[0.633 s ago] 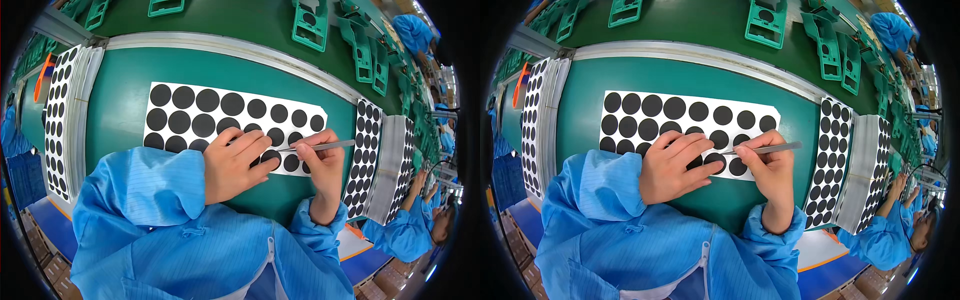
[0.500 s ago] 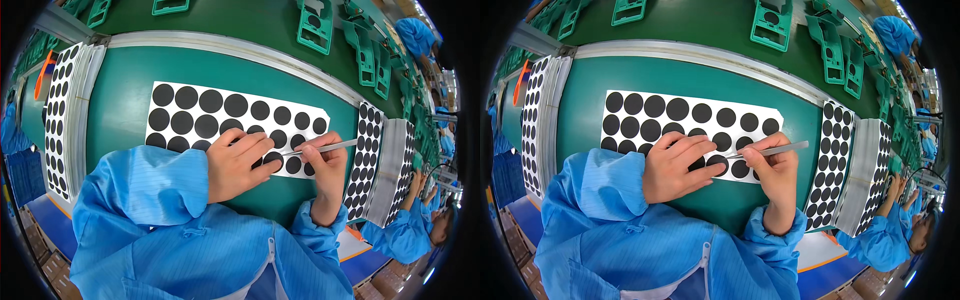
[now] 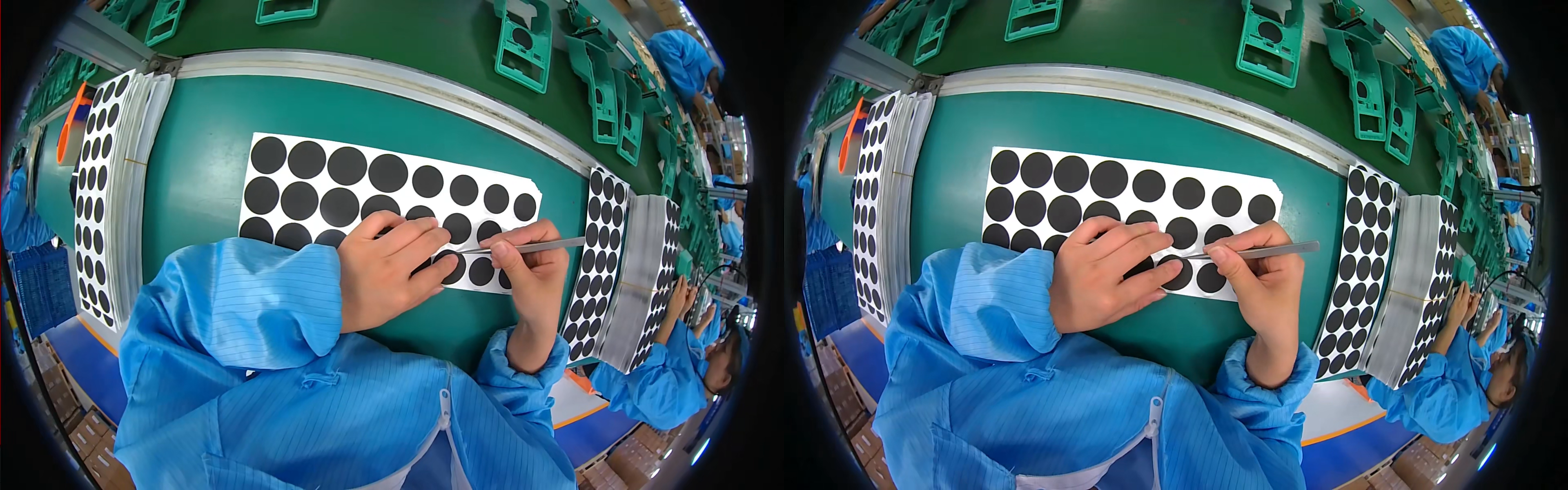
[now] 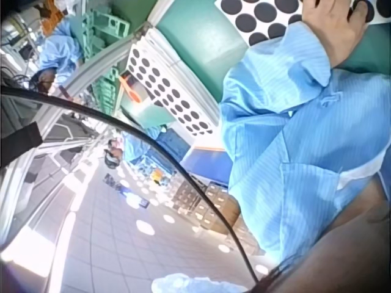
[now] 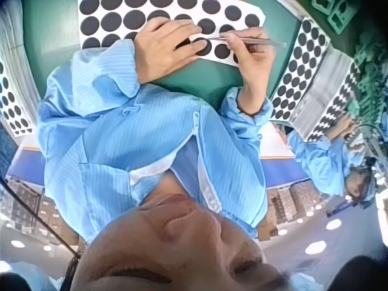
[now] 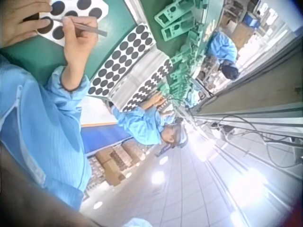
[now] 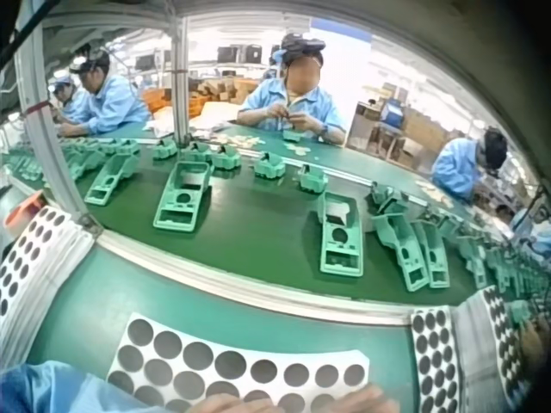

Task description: The person peels circular stickers from a backing sheet and applies them to circular recessed areas on green plastic electronic housing components. This is done using tweezers to precisely place each sticker.

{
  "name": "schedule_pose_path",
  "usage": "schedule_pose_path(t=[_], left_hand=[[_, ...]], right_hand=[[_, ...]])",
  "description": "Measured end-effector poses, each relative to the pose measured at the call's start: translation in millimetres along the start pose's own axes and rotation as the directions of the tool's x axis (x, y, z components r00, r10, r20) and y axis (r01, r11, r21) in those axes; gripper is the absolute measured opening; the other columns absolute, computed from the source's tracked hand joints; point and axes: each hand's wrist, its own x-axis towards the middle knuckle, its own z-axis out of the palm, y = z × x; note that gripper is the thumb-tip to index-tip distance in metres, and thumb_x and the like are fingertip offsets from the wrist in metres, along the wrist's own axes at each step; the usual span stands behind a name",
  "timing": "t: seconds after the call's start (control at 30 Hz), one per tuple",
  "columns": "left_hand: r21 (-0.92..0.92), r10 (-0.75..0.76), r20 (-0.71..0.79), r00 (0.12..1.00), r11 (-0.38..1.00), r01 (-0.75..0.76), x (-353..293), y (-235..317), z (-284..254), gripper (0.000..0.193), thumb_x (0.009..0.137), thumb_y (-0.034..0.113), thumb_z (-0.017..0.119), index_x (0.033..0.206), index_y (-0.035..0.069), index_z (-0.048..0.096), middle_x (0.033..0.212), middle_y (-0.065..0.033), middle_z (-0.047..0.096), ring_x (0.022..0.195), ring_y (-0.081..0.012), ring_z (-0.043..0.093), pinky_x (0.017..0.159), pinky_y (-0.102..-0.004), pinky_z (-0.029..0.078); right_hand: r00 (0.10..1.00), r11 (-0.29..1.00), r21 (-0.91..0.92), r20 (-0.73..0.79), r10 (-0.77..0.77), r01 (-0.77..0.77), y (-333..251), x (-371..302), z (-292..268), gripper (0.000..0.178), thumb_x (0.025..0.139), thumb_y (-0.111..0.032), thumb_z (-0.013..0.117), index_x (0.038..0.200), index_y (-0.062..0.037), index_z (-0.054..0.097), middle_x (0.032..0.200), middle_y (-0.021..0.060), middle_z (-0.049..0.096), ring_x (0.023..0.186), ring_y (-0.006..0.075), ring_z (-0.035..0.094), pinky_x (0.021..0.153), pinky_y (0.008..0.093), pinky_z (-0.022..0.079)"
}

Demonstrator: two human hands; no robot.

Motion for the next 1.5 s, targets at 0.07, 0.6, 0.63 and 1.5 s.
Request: schedule_pose_path(t=[0.07,0.6,0.63,1.5], left_hand=[[0.005,0.0,-0.001,1.0,1.0,0.0,-0.5,-0.2,0.0,0.035,0.055,0.018,0.068,0.088,0.011,0.06,0.097,-0.0053,0.055,0.089,-0.0193,0.055,0.067,-0.0305,0.041],[-0.003,-0.087,0.071,0.994,0.996,0.087,1.1,2.1,-2.8,0.037,0.057,0.021,0.067,0.093,0.014,0.057,0.098,-0.0017,0.054,0.093,-0.0163,0.053,0.072,-0.03,0.039],[-0.013,-0.097,0.075,0.992,0.995,0.098,1.9,1.7,-3.3,0.038,0.057,0.02,0.067,0.093,0.015,0.057,0.098,-0.0017,0.054,0.092,-0.0165,0.053,0.071,-0.0296,0.039],[-0.105,0.074,0.501,0.862,0.994,-0.024,22.4,12.1,-112.6,0.07,0.059,0.036,0.068,0.119,0.01,0.041,0.119,-0.0121,0.041,0.113,-0.0288,0.038,0.086,-0.0379,0.036]], right_hand=[[1.0,1.0,-0.001,0.004,-0.004,0.004,-0.1,-0.3,0.1,0.013,0.074,-0.002,0.062,0.078,-0.0007,0.05,0.071,0.0071,0.06,0.059,0.0033,0.05,0.05,0.014,0.037],[0.997,1.0,-0.019,0.07,0.015,-0.014,-2.0,-2.3,-0.7,0.013,0.073,-0.001,0.063,0.075,-0.0009,0.051,0.066,0.0046,0.058,0.054,0.003,0.049,0.046,0.0143,0.036],[0.998,1.0,-0.013,0.066,0.021,-0.02,-2.5,-2.2,-0.8,0.013,0.073,-0.001,0.063,0.075,-0.0009,0.051,0.066,0.0047,0.058,0.054,0.0033,0.05,0.046,0.0145,0.037],[0.993,0.876,0.478,-0.116,-0.02,0.073,-20.2,21.6,8.7,0.014,0.079,-0.005,0.056,0.084,-0.005,0.042,0.071,0.0141,0.057,0.052,0.0114,0.05,0.054,0.0252,0.05]])
